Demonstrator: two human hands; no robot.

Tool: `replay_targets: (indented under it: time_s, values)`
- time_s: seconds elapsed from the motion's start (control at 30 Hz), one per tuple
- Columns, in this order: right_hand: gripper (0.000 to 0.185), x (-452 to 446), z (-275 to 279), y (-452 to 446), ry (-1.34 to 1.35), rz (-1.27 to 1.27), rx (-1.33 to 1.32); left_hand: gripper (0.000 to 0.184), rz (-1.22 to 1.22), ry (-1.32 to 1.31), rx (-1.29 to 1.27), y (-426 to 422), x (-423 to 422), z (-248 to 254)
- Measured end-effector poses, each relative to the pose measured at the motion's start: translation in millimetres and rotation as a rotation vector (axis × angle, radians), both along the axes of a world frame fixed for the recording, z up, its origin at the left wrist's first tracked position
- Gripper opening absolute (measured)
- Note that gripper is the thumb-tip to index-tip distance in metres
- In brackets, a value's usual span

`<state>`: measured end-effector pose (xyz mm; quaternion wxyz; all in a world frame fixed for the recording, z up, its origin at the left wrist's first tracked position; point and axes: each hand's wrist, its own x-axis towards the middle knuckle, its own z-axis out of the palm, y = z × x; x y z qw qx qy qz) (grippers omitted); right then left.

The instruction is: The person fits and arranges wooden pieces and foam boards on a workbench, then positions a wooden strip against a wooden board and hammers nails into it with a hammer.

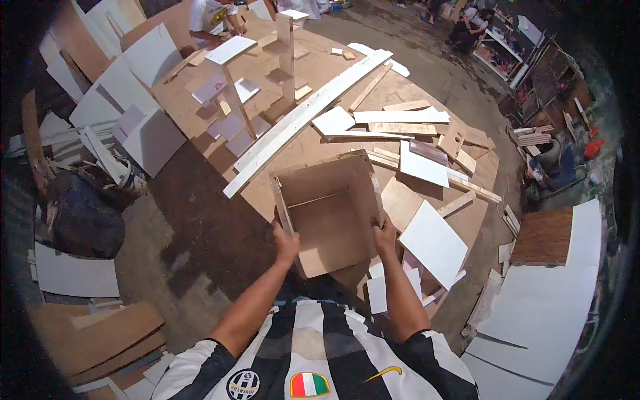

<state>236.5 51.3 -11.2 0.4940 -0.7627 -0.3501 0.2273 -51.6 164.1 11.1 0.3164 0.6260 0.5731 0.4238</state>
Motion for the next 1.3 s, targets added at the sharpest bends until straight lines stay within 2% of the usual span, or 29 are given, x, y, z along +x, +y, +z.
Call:
replay_targets:
  time_s: [0.03, 0.07, 0.13, 0.2, 0.27, 0.33, 0.37, 0.4, 0.43, 0.53, 0.6, 0.63, 0.7, 0.77, 0.83, 0.97, 1.03, 1.07, 1.13, 1.17, 1.23, 1.3]
  values:
    - [0.034, -5.5, -7.3, 5.1, 0.026, -0.027, 0.05, 0.064, -0.114, -0.176, -0.159, 21.4, -9.0, 5.5]
    - [0.034, -11.4, -14.8, 11.4, 0.052, -0.055, 0.101, 0.064, -0.116, -0.176, -0.161, 37.8, -9.9, 9.2]
    - [0.035, -30.0, -8.6, 30.3, 0.107, -0.109, 0.085, 0.074, -0.215, -0.137, -0.033, 70.2, -9.8, 54.7]
    - [0.035, -46.5, -8.0, 47.9, 0.13, -0.175, 0.114, 0.074, -0.247, -0.129, -0.074, 107.9, -13.7, 52.0]
    - [0.036, -74.3, 26.9, 65.7, 0.218, -0.203, 0.146, 0.074, -0.292, -0.128, -0.109, 144.5, -16.8, 52.9]
    - [0.038, -98.0, 35.0, 86.4, 0.299, -0.216, 0.174, 0.076, -0.267, 0.157, -0.168, 177.1, -24.5, 55.4]
    - [0.041, -107.6, 24.8, 99.5, 0.31, -0.235, 0.273, 0.077, -0.346, 0.048, 0.031, 206.9, -28.5, 27.0]
    - [0.044, -116.5, 20.8, 111.7, 0.32, -0.254, 0.374, 0.077, -0.357, 0.046, 0.029, 222.9, -32.4, 27.4]
    - [0.053, -122.7, 17.5, 121.2, 0.262, -0.238, 0.321, 0.076, -0.396, -0.026, -0.008, 238.4, -33.6, 27.5]
    - [0.06, -142.7, 19.0, 144.1, 0.134, -0.282, 0.192, 0.076, -0.505, -0.119, -0.084, 287.0, -33.7, 23.5]
    - [0.067, -149.7, 11.3, 158.2, 0.154, -0.287, 0.241, 0.079, -0.597, -0.157, -0.158, 313.0, -30.8, 18.1]
    - [0.067, -153.7, 9.7, 162.0, 0.205, -0.308, 0.272, 0.077, -0.545, -0.09, -0.265, 313.2, -26.0, 34.1]
    - [0.068, -160.3, 8.8, 168.7, 0.256, -0.339, 0.297, 0.076, -0.572, -0.061, -0.247, 314.5, -19.6, 64.6]
    - [0.069, -162.8, 11.7, 175.4, 0.222, -0.36, 0.276, 0.075, -0.598, -0.036, -0.224, 324.8, -14.8, 64.3]
    - [0.07, -164.6, 10.8, 182.6, 0.214, -0.381, 0.313, 0.073, -0.612, -0.168, -0.243, 337.1, -10.9, 50.8]
    - [0.071, -163.0, -2.6, 186.3, 0.227, -0.392, 0.348, 0.071, -0.696, -0.094, -0.189, 349.2, -8.0, 41.4]
    - [0.072, -162.6, 9.7, 184.3, 0.191, -0.366, 0.341, 0.071, -0.593, -0.033, -0.012, 339.3, -3.9, 47.7]
    - [0.072, -162.0, 15.9, 181.9, 0.159, -0.337, 0.33, 0.071, -0.599, -0.034, -0.01, 329.5, -2.6, 49.6]
    - [0.073, -159.3, 34.8, 177.0, 0.11, -0.32, 0.264, 0.074, -0.413, 0.116, 0.099, 291.8, 2.5, 74.0]
    - [0.074, -157.5, 39.8, 174.4, 0.064, -0.297, 0.195, 0.074, -0.423, 0.117, 0.098, 272.3, 5.3, 84.3]
    - [0.075, -154.9, 39.2, 171.9, 0.106, -0.285, 0.208, 0.076, -0.384, 0.244, 0.433, 233.0, 11.3, 97.2]
    - [0.077, -153.1, 40.2, 168.8, 0.143, -0.271, 0.219, 0.075, -0.488, 0.199, 0.357, 201.8, 21.3, 86.5]
